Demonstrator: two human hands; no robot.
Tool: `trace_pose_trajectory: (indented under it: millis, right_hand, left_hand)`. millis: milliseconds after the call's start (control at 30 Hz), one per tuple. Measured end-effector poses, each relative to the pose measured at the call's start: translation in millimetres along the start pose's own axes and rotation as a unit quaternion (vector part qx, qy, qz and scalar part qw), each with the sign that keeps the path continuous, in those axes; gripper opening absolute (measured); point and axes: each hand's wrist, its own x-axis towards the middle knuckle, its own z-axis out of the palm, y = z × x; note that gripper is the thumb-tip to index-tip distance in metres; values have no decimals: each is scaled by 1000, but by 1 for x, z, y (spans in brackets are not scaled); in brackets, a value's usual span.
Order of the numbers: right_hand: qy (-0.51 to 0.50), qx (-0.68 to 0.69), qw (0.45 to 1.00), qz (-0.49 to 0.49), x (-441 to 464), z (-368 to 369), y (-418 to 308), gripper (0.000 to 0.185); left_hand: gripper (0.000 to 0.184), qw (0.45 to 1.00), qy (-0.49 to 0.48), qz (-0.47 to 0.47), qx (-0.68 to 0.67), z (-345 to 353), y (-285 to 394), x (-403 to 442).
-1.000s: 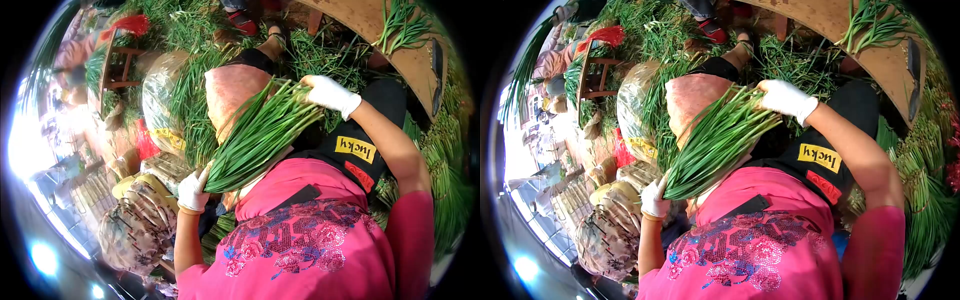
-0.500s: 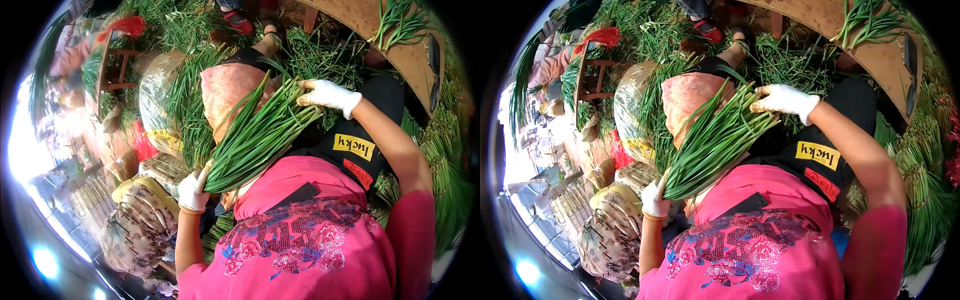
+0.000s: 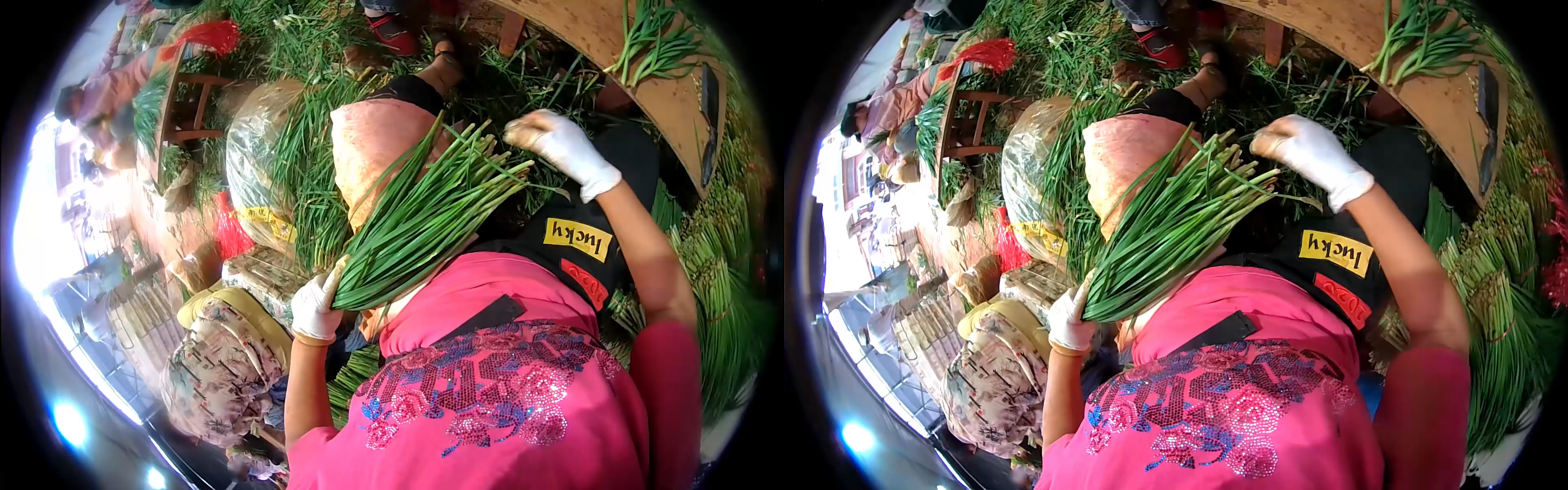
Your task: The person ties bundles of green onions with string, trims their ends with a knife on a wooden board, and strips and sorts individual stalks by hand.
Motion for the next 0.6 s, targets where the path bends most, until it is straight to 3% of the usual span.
trace_pose_trajectory:
  millis: [33,67,100,167,200,300,333,367,433,500,533,600]
  right_hand:
    - [9,-128,991,-35,2,10,-3,34]
    - [-31,-124,991,-38,9,16,6,39]
    - [-50,6,999,13,13,26,12,34]
    - [-62,239,958,142,25,40,22,31]
    - [-57,259,949,173,32,41,39,32]
    - [-83,298,932,187,23,39,35,28]
    - [-58,138,970,192,18,34,14,25]
    - [-47,206,965,155,17,31,16,14]
    - [66,341,924,160,16,18,2,10]
    - [47,433,896,82,17,-11,-18,9]
    - [34,418,907,32,16,-20,-13,9]
    - [-5,248,967,50,19,-33,-7,26]
  left_hand:
    - [61,1000,-14,0,3,-1,1,3]
    - [61,1000,-28,-3,7,-6,3,6]
    - [61,999,-42,-7,12,-9,4,7]
    - [61,999,-42,-10,16,-11,4,3]
    - [61,999,-42,-13,17,-11,5,2]
    - [60,999,-32,-20,5,-9,7,-2]
    - [60,999,-33,-22,7,-8,8,-1]
    - [60,999,-33,-24,9,-8,8,1]
    - [59,999,-23,-22,-14,-7,5,2]
    - [59,1000,-10,-17,-19,-6,2,2]
    - [58,1000,-15,-17,-1,-8,5,3]
    - [57,1000,-10,-12,-6,-7,5,5]
